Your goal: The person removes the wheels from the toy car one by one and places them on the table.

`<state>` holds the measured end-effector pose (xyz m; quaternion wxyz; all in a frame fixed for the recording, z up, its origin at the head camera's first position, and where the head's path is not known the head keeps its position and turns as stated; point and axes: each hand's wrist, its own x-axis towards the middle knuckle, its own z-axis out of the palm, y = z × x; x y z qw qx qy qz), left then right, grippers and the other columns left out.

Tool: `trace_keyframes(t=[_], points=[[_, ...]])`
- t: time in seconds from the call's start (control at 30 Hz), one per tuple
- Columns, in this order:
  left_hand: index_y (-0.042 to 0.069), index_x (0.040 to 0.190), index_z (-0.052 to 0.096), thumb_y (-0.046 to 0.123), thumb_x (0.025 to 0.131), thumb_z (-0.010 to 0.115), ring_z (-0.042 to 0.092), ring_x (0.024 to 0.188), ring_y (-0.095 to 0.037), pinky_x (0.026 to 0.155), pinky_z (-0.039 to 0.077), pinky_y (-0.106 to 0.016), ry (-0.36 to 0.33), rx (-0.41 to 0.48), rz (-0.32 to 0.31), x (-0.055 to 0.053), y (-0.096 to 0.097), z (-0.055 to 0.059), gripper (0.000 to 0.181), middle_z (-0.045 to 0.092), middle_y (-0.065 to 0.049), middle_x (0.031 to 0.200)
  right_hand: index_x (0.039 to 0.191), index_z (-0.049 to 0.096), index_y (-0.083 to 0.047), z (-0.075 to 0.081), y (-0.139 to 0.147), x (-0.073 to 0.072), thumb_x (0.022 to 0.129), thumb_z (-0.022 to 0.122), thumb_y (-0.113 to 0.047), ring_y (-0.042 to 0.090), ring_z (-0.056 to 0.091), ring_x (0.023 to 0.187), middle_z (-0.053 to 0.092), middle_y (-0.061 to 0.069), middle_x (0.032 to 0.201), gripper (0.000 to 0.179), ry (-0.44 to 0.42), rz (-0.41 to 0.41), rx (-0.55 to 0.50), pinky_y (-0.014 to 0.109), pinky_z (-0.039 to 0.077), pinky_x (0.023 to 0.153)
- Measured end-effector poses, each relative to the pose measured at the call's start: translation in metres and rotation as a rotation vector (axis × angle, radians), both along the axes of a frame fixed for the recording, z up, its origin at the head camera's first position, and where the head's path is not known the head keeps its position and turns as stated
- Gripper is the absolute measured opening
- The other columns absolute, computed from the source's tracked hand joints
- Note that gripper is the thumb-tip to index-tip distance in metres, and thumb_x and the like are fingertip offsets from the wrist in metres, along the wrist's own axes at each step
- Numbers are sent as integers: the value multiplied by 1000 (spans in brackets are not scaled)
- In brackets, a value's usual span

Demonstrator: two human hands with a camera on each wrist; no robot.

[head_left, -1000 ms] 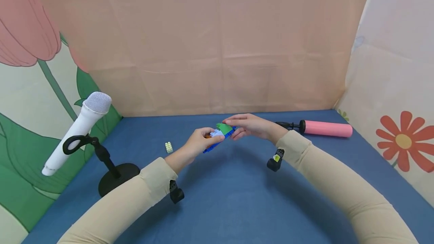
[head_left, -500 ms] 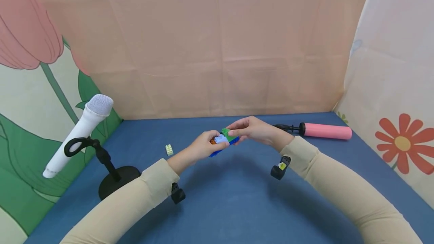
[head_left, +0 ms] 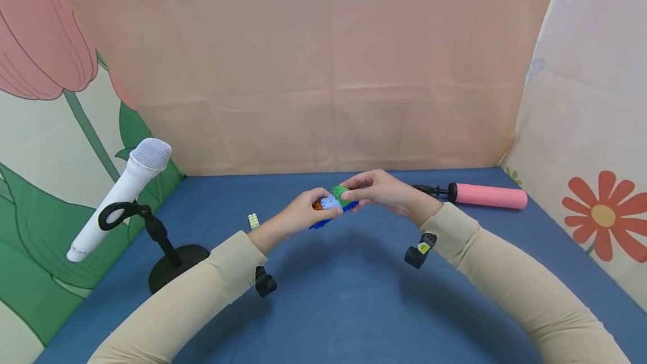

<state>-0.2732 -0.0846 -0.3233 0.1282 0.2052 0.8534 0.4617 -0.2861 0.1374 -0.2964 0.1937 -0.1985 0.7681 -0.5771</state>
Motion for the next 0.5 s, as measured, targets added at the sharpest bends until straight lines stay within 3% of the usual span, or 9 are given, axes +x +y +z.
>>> trace_keyframes(t=[0.13,0.27,0.4,0.5], points=[[14,122,57,37,88,71,56,102,-23,83,50,-34,-16,73,42,-1,-2,3,44,60,-7,116,125,61,0,0,0,1,90,70,-20,25,67,95,64,14,118,41,-1,-19,-24,36,56,85],[17,130,53,41,88,70,53,114,-23,97,46,-41,-43,174,132,-1,-3,4,51,56,-4,129,127,58,0,-4,1,-2,91,69,-20,25,65,101,61,14,121,42,-19,-73,-60,42,53,92],[11,138,44,41,92,65,53,121,-27,105,43,-45,-95,319,223,-2,-4,-1,58,52,-10,133,129,53,-1,-6,4,-5,93,67,-20,23,62,106,57,14,126,43,-38,-137,-136,42,50,98],[5,140,39,41,94,62,56,122,-30,106,42,-45,-132,385,253,-2,-3,-4,63,53,-16,132,131,51,-1,-5,6,-7,94,66,-19,23,60,109,54,14,130,44,-54,-178,-199,41,47,101]])
